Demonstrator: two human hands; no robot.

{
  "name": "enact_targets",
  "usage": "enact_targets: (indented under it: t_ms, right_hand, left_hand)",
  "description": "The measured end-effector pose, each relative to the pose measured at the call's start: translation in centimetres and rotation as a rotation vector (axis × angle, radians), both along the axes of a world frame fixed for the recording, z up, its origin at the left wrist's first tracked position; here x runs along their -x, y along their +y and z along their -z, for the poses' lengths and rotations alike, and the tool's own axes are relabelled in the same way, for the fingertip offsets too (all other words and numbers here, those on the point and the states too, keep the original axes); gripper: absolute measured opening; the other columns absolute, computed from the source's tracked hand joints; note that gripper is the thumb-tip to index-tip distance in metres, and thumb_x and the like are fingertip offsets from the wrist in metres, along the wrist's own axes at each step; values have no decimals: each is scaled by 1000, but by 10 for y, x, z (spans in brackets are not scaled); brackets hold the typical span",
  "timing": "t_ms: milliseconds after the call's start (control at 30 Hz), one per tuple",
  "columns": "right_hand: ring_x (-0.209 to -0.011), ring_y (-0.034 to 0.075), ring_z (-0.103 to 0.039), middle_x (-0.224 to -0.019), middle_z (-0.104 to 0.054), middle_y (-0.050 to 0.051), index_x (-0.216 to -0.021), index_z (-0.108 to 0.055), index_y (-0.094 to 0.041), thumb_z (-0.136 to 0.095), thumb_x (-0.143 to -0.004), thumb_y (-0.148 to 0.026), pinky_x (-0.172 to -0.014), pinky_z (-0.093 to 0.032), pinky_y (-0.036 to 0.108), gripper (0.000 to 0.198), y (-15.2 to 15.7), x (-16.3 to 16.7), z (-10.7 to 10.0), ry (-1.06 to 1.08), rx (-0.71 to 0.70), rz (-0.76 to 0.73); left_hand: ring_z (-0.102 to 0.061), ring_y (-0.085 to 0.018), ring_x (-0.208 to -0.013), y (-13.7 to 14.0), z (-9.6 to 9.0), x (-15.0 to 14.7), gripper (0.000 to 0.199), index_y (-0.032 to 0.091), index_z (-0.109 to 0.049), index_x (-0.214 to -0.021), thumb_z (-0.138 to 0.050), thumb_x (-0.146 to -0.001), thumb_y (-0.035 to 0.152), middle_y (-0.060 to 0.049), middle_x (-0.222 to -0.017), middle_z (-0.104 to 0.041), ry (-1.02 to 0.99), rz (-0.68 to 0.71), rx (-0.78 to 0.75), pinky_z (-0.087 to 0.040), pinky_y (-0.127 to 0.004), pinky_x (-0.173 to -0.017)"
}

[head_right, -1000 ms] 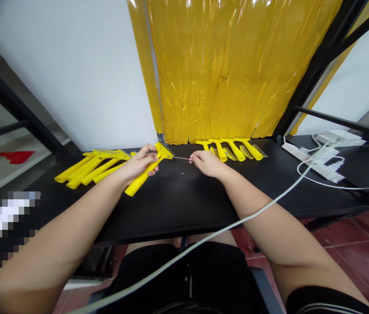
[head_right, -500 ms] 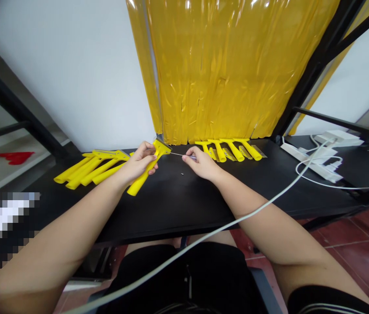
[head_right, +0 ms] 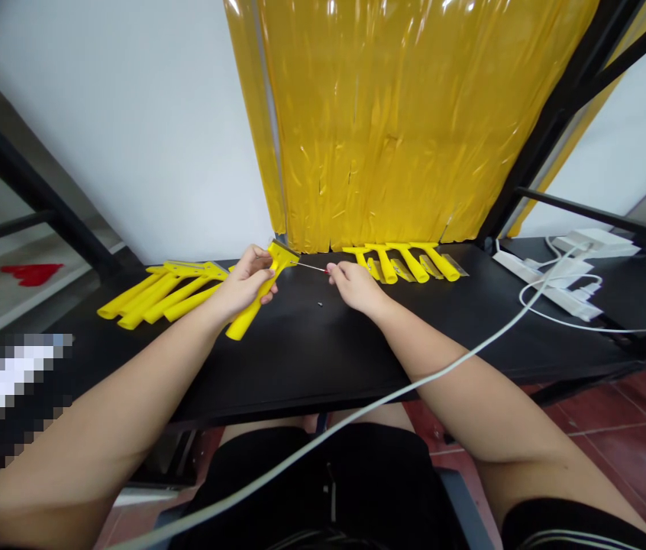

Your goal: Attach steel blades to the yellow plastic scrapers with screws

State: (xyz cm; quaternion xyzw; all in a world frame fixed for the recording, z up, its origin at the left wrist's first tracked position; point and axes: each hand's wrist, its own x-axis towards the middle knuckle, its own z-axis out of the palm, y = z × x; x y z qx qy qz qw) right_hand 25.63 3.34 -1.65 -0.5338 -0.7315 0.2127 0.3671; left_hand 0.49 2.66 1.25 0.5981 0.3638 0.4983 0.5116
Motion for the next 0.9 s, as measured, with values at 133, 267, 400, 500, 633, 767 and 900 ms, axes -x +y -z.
enact_targets:
  t_ms: [133, 267, 400, 500, 633, 767, 900]
  right_hand:
    - [-67, 18, -54, -73, -60, 1, -94, -61, -21, -51, -98, -54, -69, -42, 32, 35, 0, 0, -1, 35, -30, -84]
    - [-68, 19, -53, -76, -60, 1, -97, -57, -22, -56, -96, -54, -69, -41, 32, 31, 3, -2, 0, 53, -84, -40]
    - [-69, 21, -55, -67, -55, 3, -77, -57, -21, -35, -104, -55, -72, -41, 35, 48, 6, -4, 0, -11, 30, -1]
    - [-68, 19, -53, -75, -58, 1, -102, -57, -22, -53, -97, -55, -71, -41, 33, 33, 4, -4, 1, 42, -76, -80]
    - [-71, 20, -54, -75, -60, 4, -88, -57, -21, -49, -98, -54, -70, -40, 33, 35, 5, -2, 0, 29, -122, 11]
    - [-67, 21, -55, -65, -56, 4, -70, -55, -21, -33, -103, -56, -68, -39, 33, 53, 6, -2, -1, 0, -4, -6]
    - [-67, 18, -53, -72, -59, 2, -87, -59, -21, -52, -98, -51, -67, -38, 31, 33, -1, -1, -4, -25, -191, -88]
  left_hand:
    - [-58, -8, -59, 1, 1, 0, 31, 25, -43, -102, -64, -82, 14, -1, -101, -56, 24, 12, -31, -39, -16, -43]
    - [-59, -8, -58, 4, 4, 0, 29, 25, -41, -103, -61, -84, 16, -1, -101, -56, 25, 13, -58, -40, -16, -43]
    - [-58, -7, -60, 5, 6, -2, 31, 25, -42, -103, -64, -82, 17, -1, -105, -57, 5, 32, -57, -39, -15, -43]
    - [-59, -7, -60, 6, 7, -2, 31, 25, -42, -103, -64, -82, 18, -2, -106, -57, -7, 24, -60, -39, -15, -43]
    - [-59, -7, -59, 7, 8, -2, 28, 25, -41, -102, -61, -84, 19, -2, -106, -56, 12, 26, -90, -40, -16, -41]
    - [-59, -7, -59, 7, 10, -2, 31, 25, -40, -104, -62, -84, 21, -3, -108, -56, 50, 39, -107, -40, -16, -41]
    - [-60, -7, -58, 8, 10, -2, 31, 25, -40, -103, -62, -82, 24, -2, -108, -56, 47, 42, -90, -40, -16, -40]
